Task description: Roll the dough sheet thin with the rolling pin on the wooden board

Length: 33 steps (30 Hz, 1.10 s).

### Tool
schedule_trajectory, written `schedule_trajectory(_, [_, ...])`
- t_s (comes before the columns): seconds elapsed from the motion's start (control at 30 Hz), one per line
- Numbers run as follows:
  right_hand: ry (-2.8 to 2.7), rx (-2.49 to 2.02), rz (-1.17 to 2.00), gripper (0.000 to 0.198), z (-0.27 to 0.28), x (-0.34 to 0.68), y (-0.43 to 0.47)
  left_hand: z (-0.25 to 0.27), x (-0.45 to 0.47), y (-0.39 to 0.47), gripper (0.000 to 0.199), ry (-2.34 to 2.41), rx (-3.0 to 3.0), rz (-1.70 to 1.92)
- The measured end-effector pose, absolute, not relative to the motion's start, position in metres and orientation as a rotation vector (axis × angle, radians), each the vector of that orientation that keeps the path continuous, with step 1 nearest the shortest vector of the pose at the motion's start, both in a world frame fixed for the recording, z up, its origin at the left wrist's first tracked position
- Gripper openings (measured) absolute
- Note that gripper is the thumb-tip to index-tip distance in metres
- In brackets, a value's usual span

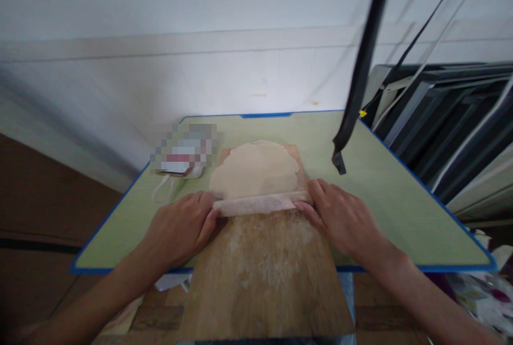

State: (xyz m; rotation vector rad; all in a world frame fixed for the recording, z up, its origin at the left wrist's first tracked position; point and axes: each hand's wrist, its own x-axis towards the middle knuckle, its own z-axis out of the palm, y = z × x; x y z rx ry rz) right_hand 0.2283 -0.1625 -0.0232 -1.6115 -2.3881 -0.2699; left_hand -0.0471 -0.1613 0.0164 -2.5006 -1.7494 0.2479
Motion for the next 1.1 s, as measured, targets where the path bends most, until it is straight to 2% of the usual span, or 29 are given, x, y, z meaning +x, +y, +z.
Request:
schedule_trajectory(0.13, [-2.401, -1.566, -0.225, 0.033, -0.028, 0.232, -0.174, 0.013, -0.044, -0.174, 0.03, -1.773, -2.447, 0.243])
schedule_trajectory(0.3, [-2.423, -1.591, -0.14, 0.037, -0.023, 0.233, -0.165, 0.014, -0.047, -0.16, 0.034, -1.682, -2.497, 0.152])
schedule_trajectory(0.53, [-2.329, -1.493, -0.167, 0.046, -0.025, 0.232, -0.125, 0.005, -0.056, -0.114, 0.035, -1.5, -2.602, -0.09])
schedule_trajectory(0.77, [-2.272, -1.536, 0.066, 0.059, -0.025, 0.229, -0.073, 0.0, -0.05, -0.077, 0.043, -1.52, -2.592, -0.161])
schedule_trajectory(1.1, [-2.129, -1.71, 0.103, 0.047, -0.017, 0.219, -0.024, 0.01, -0.037, -0.04, 0.043, -1.584, -2.693, -0.239])
